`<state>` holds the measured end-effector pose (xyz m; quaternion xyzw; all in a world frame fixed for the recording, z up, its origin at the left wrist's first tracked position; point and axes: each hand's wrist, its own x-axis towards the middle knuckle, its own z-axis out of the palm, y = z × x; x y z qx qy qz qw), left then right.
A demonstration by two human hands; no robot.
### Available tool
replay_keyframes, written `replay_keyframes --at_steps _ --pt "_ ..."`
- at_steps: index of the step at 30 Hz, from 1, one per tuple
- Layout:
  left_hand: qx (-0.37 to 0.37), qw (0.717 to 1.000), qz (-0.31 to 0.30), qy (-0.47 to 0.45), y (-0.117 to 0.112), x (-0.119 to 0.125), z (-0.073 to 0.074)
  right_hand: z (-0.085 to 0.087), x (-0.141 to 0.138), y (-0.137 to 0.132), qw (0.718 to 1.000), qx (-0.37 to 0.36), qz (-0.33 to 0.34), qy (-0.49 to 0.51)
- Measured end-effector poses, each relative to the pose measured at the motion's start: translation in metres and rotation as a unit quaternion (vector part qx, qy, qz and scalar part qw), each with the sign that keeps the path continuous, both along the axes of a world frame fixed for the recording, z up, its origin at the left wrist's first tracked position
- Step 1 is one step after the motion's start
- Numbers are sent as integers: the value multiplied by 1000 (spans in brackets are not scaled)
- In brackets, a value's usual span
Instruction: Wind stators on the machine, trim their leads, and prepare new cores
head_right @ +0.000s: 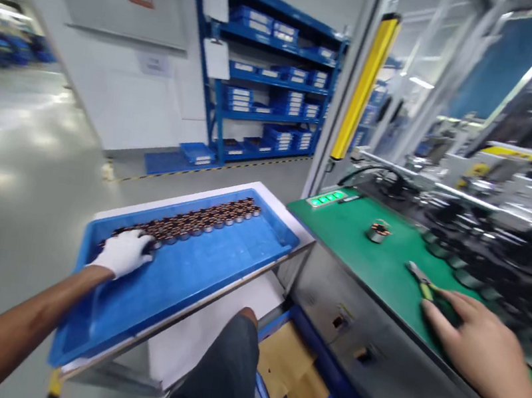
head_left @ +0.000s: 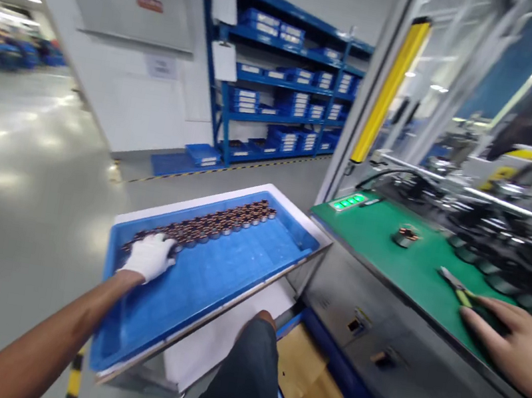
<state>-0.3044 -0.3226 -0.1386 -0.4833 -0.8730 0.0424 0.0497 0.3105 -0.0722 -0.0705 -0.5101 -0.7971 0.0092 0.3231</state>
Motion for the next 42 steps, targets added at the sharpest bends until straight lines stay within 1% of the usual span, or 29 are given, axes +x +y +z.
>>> replay_keyframes --at_steps 1,3,4,6,7,8,9,10,12,14,15,17,20,23,26,29,31,33,36,38,40,41,42 --pt "11 1000 -19 7 13 7 11 4 -6 -5 997 -18 -43 -64" --pt "43 995 -89 17 51 31 40 10 -20 -13 993 -26 -63 -98" --pt "68 988 -140 21 74 48 58 12 -27 -15 991 -28 -75 -109" --pt "123 961 -247 28 123 93 95 15 -36 -17 988 -31 -92 -123" --pt "165 933 -317 30 147 120 112 15 -38 -18 986 -32 -99 -127" --pt "183 912 -366 28 171 148 127 16 -40 -19 985 -33 -104 -131" --pt "193 896 -400 26 194 176 138 16 -40 -21 985 -34 -108 -132" --pt "197 878 -435 21 215 204 147 17 -41 -23 984 -36 -112 -134" --pt "198 845 -496 8 252 255 154 19 -42 -27 983 -39 -118 -137" --pt "195 822 -535 -16 280 294 153 22 -43 -30 981 -44 -123 -143" --pt "193 817 -542 -31 292 309 151 23 -44 -31 980 -46 -126 -145" --pt "189 819 -538 -66 309 329 145 25 -45 -32 979 -51 -130 -149" --pt "177 829 -520 -108 322 339 135 27 -46 -31 978 -60 -136 -145" --pt "171 831 -512 -136 322 338 125 28 -47 -31 981 -70 -138 -116" --pt "188 824 -511 -154 313 334 117 27 -48 -32 987 -70 -133 -60" --pt "236 806 -516 -171 301 336 116 26 -48 -31 991 -59 -117 4" --pt "277 783 -519 -201 288 343 118 27 -46 -29 993 -45 -105 42" --pt "312 754 -520 -252 265 351 118 28 -44 -31 993 -20 -89 80" --pt "329 708 -525 -338 215 358 113 27 -46 -48 986 33 -52 155" --pt "303 672 -540 -406 175 359 105 20 -54 -73 972 60 -19 225" --pt "261 629 -553 -480 137 359 96 9 -67 -108 952 64 14 300" --pt "247 613 -558 -502 121 360 91 3 -74 -126 940 56 29 335" --pt "240 604 -564 -510 107 360 86 -2 -80 -143 929 46 41 365"
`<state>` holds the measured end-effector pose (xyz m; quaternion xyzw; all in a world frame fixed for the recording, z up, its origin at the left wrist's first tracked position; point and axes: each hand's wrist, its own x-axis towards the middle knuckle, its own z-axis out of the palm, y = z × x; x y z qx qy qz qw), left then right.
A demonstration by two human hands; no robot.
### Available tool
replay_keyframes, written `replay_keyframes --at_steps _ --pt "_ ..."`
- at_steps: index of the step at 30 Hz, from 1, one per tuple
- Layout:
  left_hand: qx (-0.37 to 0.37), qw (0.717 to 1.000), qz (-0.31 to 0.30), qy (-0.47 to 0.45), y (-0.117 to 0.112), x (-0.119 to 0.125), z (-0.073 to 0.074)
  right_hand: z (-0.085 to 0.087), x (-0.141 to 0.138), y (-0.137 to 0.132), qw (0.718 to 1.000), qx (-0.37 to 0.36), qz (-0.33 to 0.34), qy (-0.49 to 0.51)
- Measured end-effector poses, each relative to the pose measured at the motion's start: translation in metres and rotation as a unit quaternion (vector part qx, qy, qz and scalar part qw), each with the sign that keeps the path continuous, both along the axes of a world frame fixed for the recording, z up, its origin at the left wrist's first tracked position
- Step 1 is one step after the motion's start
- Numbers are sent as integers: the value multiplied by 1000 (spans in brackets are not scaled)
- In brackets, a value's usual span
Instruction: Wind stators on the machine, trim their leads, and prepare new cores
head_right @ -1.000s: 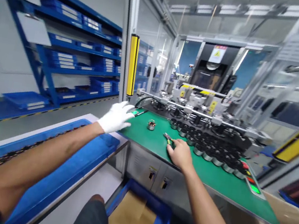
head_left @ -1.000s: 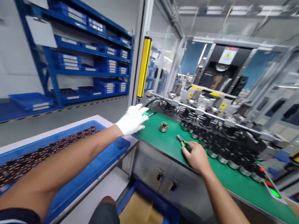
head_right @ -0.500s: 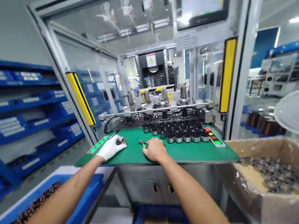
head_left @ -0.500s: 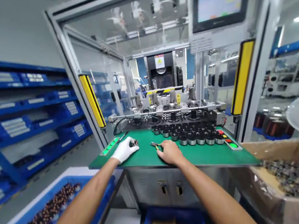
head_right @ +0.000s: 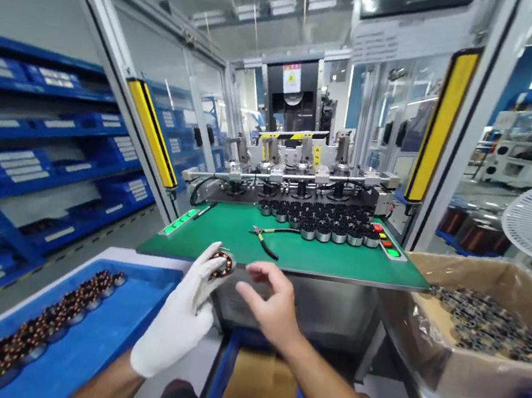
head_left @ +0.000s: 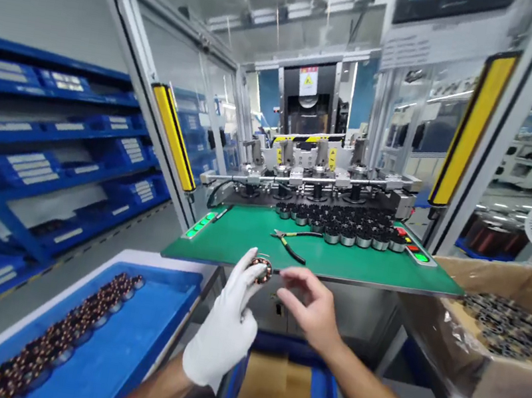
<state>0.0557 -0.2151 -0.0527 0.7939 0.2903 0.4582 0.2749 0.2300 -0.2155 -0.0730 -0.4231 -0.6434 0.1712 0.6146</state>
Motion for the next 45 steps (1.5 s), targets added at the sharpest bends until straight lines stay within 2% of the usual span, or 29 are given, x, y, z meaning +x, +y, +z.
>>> replay_keyframes --at_steps 3,5,8,12,15,18,21,24,26,29,33,37,39,41,43,45 --pt "35 999 4 20 -25 4 -11 -9 -18 -40 996 -26 42 79" --pt "61 998 6 29 -33 8 -16 -7 -26 -53 985 -47 67 151" --pt "84 996 3 38 -39 13 -21 -2 -31 -58 967 -81 75 231" --pt "110 992 11 56 -47 17 -25 -5 -30 -59 965 -100 43 238" --pt "118 991 14 61 -50 17 -26 -9 -28 -63 958 -108 70 256" --pt "117 990 55 61 -46 15 -24 -6 -25 -73 932 -140 154 298" --pt "119 986 116 34 -34 11 -21 1 -20 -83 885 -222 244 330" --pt "123 984 130 -1 -23 5 -19 4 -16 -90 842 -293 303 336" --pt "110 985 127 -21 -19 3 -20 4 -14 -94 836 -310 316 322" --pt "51 990 113 -68 -20 4 -21 4 -10 -100 844 -329 315 285" --pt "-83 982 52 -163 -26 4 -16 -2 -7 -107 865 -352 289 211" --pt "-190 958 -43 -211 -35 0 -8 -24 -16 -106 900 -349 228 130" --pt "-190 961 -30 -200 -39 -2 -7 -38 -21 -101 908 -346 211 106" --pt "-147 975 16 -169 -42 -2 -9 -47 -19 -94 943 -287 160 54" --pt "-73 988 39 -127 -46 -3 -12 -48 -12 -90 986 -155 53 -18" --pt "1 995 33 -96 -49 -5 -15 -41 -5 -89 998 -21 -35 -52"
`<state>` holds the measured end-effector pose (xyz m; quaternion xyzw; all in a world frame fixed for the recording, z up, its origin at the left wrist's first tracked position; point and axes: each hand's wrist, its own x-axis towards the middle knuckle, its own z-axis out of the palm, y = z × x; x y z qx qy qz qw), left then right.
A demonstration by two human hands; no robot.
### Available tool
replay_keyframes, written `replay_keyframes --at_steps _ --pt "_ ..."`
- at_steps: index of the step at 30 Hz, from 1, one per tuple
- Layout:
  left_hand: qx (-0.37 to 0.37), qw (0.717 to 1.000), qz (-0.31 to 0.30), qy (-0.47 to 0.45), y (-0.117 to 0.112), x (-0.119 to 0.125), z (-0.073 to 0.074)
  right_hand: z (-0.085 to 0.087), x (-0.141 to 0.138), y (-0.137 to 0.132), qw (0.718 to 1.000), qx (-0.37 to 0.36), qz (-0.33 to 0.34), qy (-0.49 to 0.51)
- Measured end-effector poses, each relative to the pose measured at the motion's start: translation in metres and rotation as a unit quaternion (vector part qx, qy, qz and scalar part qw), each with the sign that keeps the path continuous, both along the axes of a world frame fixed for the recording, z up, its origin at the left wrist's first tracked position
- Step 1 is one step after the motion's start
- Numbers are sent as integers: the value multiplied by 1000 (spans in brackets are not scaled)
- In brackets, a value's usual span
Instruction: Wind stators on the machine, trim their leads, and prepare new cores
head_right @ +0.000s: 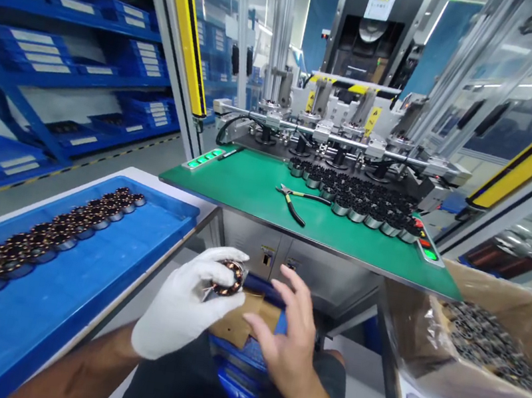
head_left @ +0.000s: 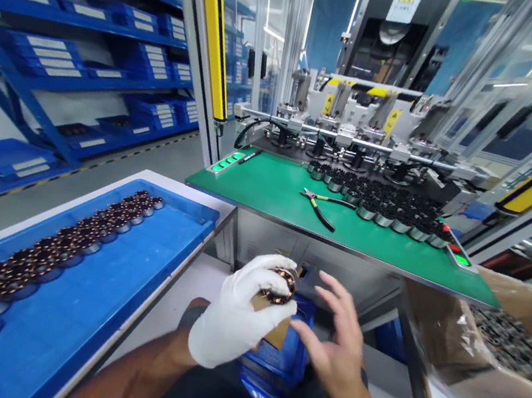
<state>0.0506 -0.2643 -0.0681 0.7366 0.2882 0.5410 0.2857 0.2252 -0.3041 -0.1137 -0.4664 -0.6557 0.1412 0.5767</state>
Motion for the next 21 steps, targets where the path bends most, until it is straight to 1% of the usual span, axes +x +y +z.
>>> replay_keyframes --at_steps 1,2,3,5,7,9,11,12,14,17,19,21 --pt "26 1000 0 8 -2 -1 -2 6 2 -1 999 43 -11 1" --pt "41 999 1 13 -3 -2 -4 12 2 -3 998 65 -2 8" --pt "44 999 2 17 -5 -2 -7 18 1 -5 997 71 21 17" --pt "21 999 7 34 -8 -1 -13 28 -6 -9 996 53 63 34" --pt "-19 999 18 36 -11 2 -19 33 -15 -11 995 13 70 68" --pt "-52 998 25 4 -14 6 -23 34 -20 -12 990 -30 57 128" --pt "-54 998 39 -21 -17 9 -23 34 -22 -12 979 -71 64 180" --pt "-47 998 48 -18 -19 9 -22 34 -21 -12 974 -86 76 196" --pt "-32 997 62 11 -21 8 -20 36 -19 -11 966 -98 104 217" --pt "-1 994 63 87 -22 3 -18 36 -20 -9 956 -114 140 232" --pt "23 990 69 124 -22 2 -18 33 -23 -9 945 -133 129 270" --pt "15 987 87 132 -22 2 -18 29 -25 -8 931 -143 95 321"
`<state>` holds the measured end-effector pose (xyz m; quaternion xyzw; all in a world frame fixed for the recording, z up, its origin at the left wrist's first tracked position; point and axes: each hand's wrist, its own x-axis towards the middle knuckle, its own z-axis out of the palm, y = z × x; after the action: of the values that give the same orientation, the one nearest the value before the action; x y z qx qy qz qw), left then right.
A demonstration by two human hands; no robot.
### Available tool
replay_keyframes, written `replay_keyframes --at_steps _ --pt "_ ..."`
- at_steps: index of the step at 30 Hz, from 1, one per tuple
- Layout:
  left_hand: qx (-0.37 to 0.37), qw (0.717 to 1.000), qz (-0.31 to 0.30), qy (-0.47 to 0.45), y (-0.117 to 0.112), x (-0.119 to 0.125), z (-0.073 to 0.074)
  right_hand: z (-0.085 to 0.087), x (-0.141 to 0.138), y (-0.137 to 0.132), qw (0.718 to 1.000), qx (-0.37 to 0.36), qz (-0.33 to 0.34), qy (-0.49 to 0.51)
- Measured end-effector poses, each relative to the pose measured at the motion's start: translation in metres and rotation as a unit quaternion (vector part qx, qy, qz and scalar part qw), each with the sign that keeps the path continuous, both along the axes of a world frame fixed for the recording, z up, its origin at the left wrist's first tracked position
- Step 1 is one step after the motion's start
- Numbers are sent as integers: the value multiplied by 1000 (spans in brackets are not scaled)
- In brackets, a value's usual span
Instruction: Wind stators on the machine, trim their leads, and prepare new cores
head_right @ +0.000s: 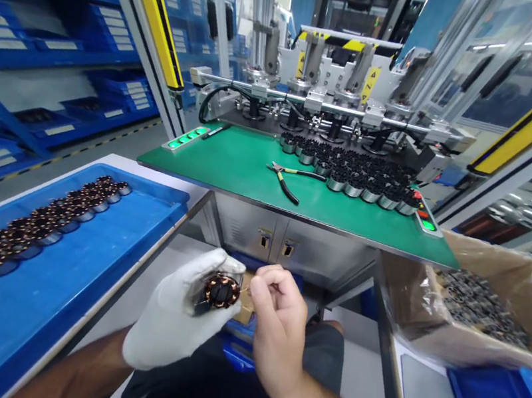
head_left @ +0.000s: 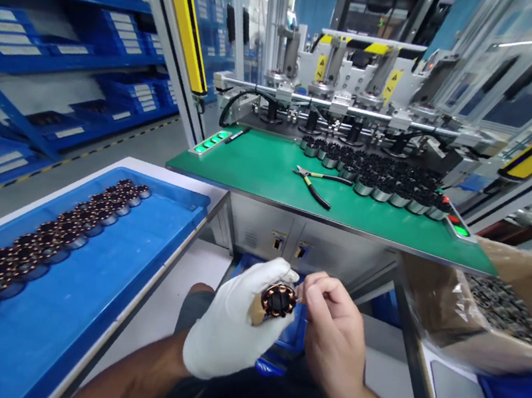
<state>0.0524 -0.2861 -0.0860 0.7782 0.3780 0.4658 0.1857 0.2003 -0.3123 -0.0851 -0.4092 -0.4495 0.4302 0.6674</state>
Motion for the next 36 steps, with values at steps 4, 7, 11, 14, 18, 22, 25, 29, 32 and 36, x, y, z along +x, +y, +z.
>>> replay_keyframes --at_steps 4,7,11,14,18,22,25,29,32,36 --pt "-69 998 -9 6 0 0 8 4 10 3 995 48 -6 -82" --pt "-124 990 -72 13 -1 1 14 16 22 8 966 101 70 -225" --pt "-146 988 -48 18 -3 2 11 15 21 8 986 66 -4 -152" --pt "-97 995 -16 -8 -1 1 6 1 13 3 992 88 -84 -38" --pt "-57 998 -6 -20 4 -2 6 -11 11 -5 986 138 -8 -93" --pt "-53 998 2 -34 5 -2 9 -8 14 -6 972 138 3 -190" --pt "-51 998 4 -21 3 -1 11 -4 16 -5 970 142 -30 -195" --pt "-53 998 5 -19 2 -1 15 -5 17 -4 976 134 -15 -170" --pt "-63 997 25 -31 1 -1 14 -8 14 -7 977 140 14 -159" --pt "-59 998 18 -27 -1 -1 11 -6 11 -9 967 163 -13 -194"
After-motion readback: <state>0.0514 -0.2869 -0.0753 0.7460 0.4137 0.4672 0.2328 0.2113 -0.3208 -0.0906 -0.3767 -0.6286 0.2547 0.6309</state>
